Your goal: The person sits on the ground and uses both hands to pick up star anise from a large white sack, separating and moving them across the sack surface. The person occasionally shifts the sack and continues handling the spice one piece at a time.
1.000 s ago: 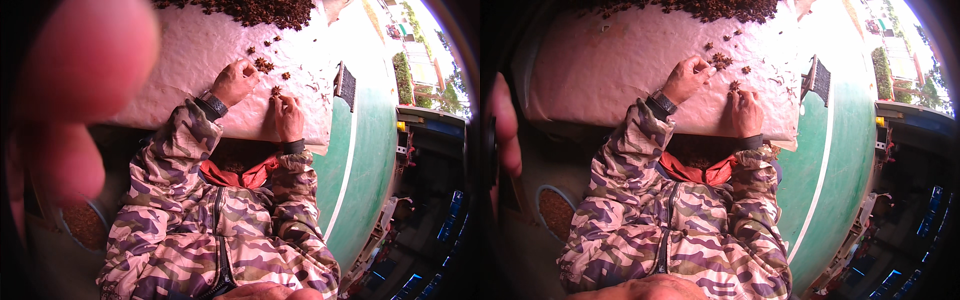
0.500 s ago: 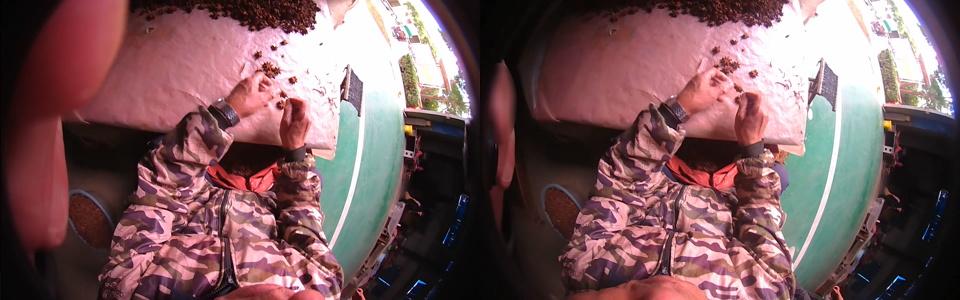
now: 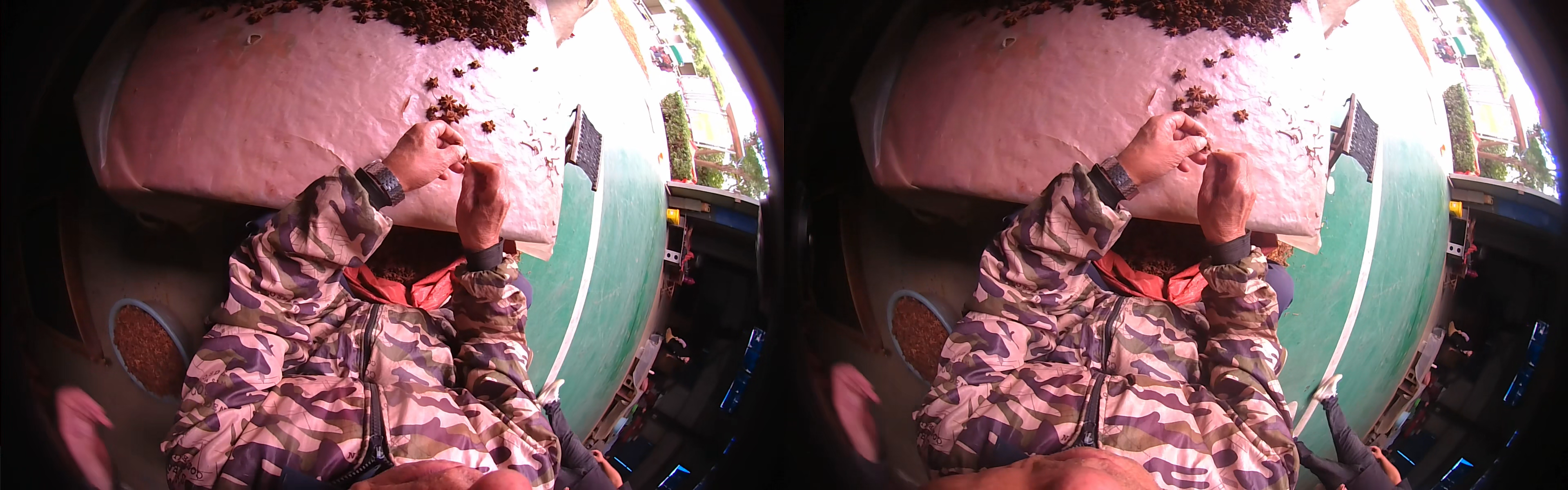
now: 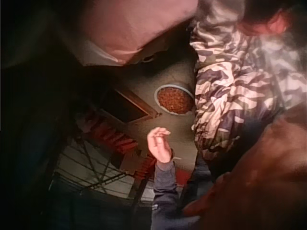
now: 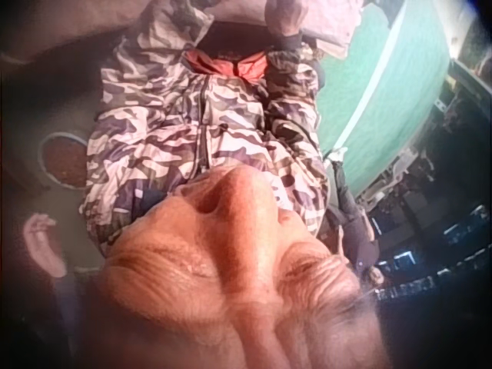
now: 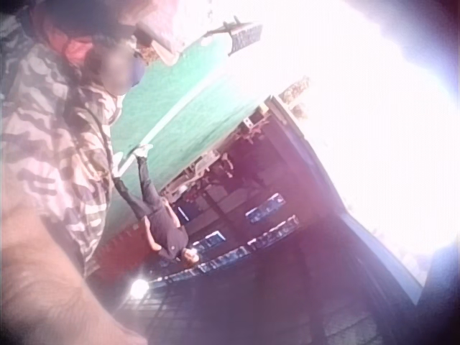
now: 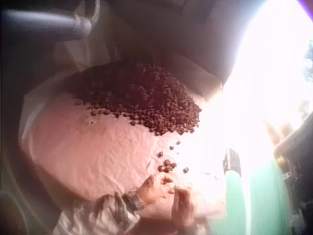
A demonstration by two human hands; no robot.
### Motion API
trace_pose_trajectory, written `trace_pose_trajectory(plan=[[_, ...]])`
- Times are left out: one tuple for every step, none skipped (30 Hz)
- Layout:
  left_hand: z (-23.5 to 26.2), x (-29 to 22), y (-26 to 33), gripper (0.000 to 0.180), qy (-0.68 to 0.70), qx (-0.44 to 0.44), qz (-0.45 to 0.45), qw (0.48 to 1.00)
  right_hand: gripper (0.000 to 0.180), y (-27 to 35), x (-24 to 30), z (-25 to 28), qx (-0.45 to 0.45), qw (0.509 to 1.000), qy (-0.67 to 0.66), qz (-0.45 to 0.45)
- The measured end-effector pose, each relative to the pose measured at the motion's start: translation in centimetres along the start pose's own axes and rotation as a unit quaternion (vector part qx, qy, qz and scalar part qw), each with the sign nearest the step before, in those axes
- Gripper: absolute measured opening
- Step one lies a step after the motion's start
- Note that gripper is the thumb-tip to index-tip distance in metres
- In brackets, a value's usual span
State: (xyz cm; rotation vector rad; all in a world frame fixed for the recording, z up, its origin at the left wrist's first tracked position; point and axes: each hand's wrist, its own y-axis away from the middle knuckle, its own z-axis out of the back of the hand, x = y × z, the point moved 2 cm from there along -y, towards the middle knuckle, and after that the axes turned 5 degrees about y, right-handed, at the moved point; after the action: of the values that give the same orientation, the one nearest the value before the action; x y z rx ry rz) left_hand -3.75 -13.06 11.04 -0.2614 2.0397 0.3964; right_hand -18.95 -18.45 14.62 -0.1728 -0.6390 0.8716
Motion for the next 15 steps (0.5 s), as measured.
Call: trace_pose_trajectory(plan=[[0.1, 0.1, 0.0, 0.020, -0.011, 0.006, 0.008, 1.000, 0.012, 0.0, 0.1, 0.0, 0.002, 1.000, 0.008, -0.002], [0.2, 0.1, 0.0, 0.017, -0.010, -0.003, 0.012, 1.000, 0.011, -0.1, 0.2, 0.0, 0.003, 1.000, 0.016, -0.003], [0.2, 0.1, 0.0, 0.017, -0.033, 0.007, 0.008, 0.999, 0.010, -0.2, 0.3, 0.1, 0.005, 1.000, 0.025, -0.004], [0.2, 0.2, 0.1, 0.016, -0.057, 0.016, 0.004, 0.998, 0.009, -0.6, 0.5, 0.3, -0.006, 0.999, 0.041, 0.015], [0.2, 0.3, 0.3, 0.016, -0.080, 0.025, -0.001, 0.996, 0.009, -1.2, 0.7, 0.5, -0.017, 0.998, 0.056, 0.034], [-0.4, 0.2, 0.5, 0.015, -0.063, 0.024, -0.011, 0.998, 0.008, -1.5, 0.7, 0.7, -0.028, 0.995, 0.075, 0.052], [-0.5, 0.0, 0.7, 0.015, -0.111, 0.022, -0.029, 0.993, 0.008, -1.5, 0.7, 0.6, -0.024, 0.996, 0.080, 0.041], [-0.6, -0.4, 0.9, 0.014, -0.157, 0.021, -0.048, 0.986, 0.008, -1.4, 0.7, 0.4, -0.020, 0.996, 0.084, 0.031], [-0.5, -0.8, 1.0, 0.014, -0.206, 0.015, -0.066, 0.976, 0.008, -1.4, 0.8, 0.0, -0.015, 0.996, 0.084, 0.022], [-0.5, -0.2, 0.8, 0.013, -0.211, -0.002, -0.083, 0.974, 0.009, -1.2, 0.7, -0.3, -0.013, 0.996, 0.091, 0.020], [-0.4, -0.2, 0.8, 0.012, -0.212, 0.002, -0.082, 0.974, 0.008, -1.3, 0.8, -0.3, -0.020, 0.996, 0.084, 0.031], [-0.5, -0.3, 0.8, 0.012, -0.212, 0.008, -0.080, 0.974, 0.008, -1.3, 0.8, -0.2, -0.028, 0.996, 0.079, 0.041], [-0.6, -0.3, 0.7, 0.012, -0.213, 0.014, -0.078, 0.974, 0.008, -1.3, 0.7, -0.2, -0.036, 0.995, 0.075, 0.050], [-0.7, -0.2, 0.7, 0.012, -0.200, 0.033, -0.054, 0.978, 0.007, -1.3, 0.6, -0.1, -0.047, 0.994, 0.081, 0.049], [-0.5, -0.1, 0.7, 0.012, -0.189, 0.048, -0.030, 0.980, 0.006, -1.4, 0.5, -0.2, -0.058, 0.994, 0.083, 0.049]])
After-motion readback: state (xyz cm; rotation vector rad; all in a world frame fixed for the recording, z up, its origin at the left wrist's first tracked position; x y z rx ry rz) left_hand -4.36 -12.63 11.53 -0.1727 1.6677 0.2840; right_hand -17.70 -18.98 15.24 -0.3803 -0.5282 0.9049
